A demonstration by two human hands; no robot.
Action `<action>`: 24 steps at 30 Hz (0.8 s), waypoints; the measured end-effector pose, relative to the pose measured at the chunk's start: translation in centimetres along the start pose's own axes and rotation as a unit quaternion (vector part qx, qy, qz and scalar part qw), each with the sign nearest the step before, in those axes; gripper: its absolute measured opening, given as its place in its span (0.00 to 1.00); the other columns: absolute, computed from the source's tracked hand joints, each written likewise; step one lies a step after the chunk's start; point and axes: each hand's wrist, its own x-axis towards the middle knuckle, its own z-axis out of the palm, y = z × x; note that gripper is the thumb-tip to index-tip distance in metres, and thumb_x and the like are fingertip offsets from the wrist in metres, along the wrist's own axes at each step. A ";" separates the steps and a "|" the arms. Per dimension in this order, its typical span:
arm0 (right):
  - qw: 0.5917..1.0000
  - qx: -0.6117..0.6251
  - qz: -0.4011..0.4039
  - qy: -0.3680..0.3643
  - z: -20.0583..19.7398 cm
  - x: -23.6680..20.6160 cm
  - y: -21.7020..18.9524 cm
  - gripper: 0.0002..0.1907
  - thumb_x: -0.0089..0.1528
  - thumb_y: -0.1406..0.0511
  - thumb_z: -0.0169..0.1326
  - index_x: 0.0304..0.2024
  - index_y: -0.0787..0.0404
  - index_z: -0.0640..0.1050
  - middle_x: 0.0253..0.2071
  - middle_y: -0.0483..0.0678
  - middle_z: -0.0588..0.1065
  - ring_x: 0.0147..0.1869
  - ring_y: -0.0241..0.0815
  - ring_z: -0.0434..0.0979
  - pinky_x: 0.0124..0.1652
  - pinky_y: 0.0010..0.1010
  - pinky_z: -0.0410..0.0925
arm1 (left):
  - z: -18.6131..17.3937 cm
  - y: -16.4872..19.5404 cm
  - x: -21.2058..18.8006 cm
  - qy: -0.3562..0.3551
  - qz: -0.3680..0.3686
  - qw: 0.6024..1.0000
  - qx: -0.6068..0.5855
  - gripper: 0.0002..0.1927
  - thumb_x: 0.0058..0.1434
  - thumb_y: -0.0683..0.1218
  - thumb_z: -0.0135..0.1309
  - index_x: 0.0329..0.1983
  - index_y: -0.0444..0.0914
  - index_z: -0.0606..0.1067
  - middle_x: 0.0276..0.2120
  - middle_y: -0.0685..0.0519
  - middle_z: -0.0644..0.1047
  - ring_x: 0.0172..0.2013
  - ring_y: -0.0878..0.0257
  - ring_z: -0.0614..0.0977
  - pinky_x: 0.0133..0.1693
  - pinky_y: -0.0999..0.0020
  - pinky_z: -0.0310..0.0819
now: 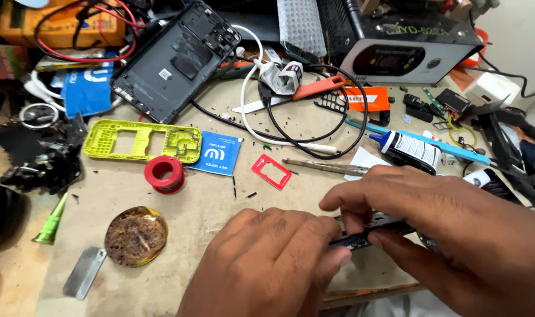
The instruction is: The person holds a smartphone showing its lock screen, then pries open the phone's back cover and works on the internal components, using a pry blade and a screwdriver on the device at a cluttered workbench. They turn the phone over repeatedly and press the back cover into place at the end.
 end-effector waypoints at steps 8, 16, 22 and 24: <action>0.999 -0.007 0.003 0.031 0.4 -0.4 0.0 0.35 0.61 0.70 0.55 0.72 0.53 0.68 0.48 0.43 0.72 0.52 0.42 0.72 0.48 0.36 0.68 | 0.4 -1.4 -1.2 0.015 -0.006 0.998 0.061 0.22 0.49 0.45 0.65 0.47 0.34 0.78 0.40 0.46 0.81 0.42 0.50 0.83 0.44 0.54 0.73; 0.975 -0.068 -0.102 0.185 -0.4 -0.7 -3.5 0.35 0.57 0.74 0.56 0.67 0.55 0.70 0.46 0.45 0.77 0.53 0.41 0.76 0.51 0.33 0.75 | -3.2 1.1 1.3 0.102 0.166 0.960 0.201 0.15 0.54 0.39 0.58 0.45 0.29 0.78 0.40 0.45 0.81 0.43 0.50 0.84 0.46 0.54 0.75; 0.843 -0.271 -0.274 0.374 -5.0 -3.1 -8.7 0.31 0.56 0.73 0.60 0.62 0.61 0.69 0.46 0.45 0.77 0.55 0.45 0.79 0.51 0.39 0.73 | -10.2 5.8 5.7 0.208 0.344 0.843 0.356 0.13 0.64 0.39 0.57 0.50 0.26 0.78 0.48 0.40 0.79 0.50 0.47 0.83 0.51 0.50 0.76; 0.848 -0.243 -0.257 0.395 -5.9 -3.0 -9.5 0.31 0.57 0.72 0.61 0.63 0.60 0.71 0.46 0.46 0.78 0.53 0.42 0.82 0.49 0.39 0.72 | -10.9 6.6 7.1 0.227 0.348 0.837 0.358 0.13 0.63 0.39 0.58 0.49 0.27 0.78 0.48 0.40 0.79 0.50 0.48 0.82 0.52 0.50 0.76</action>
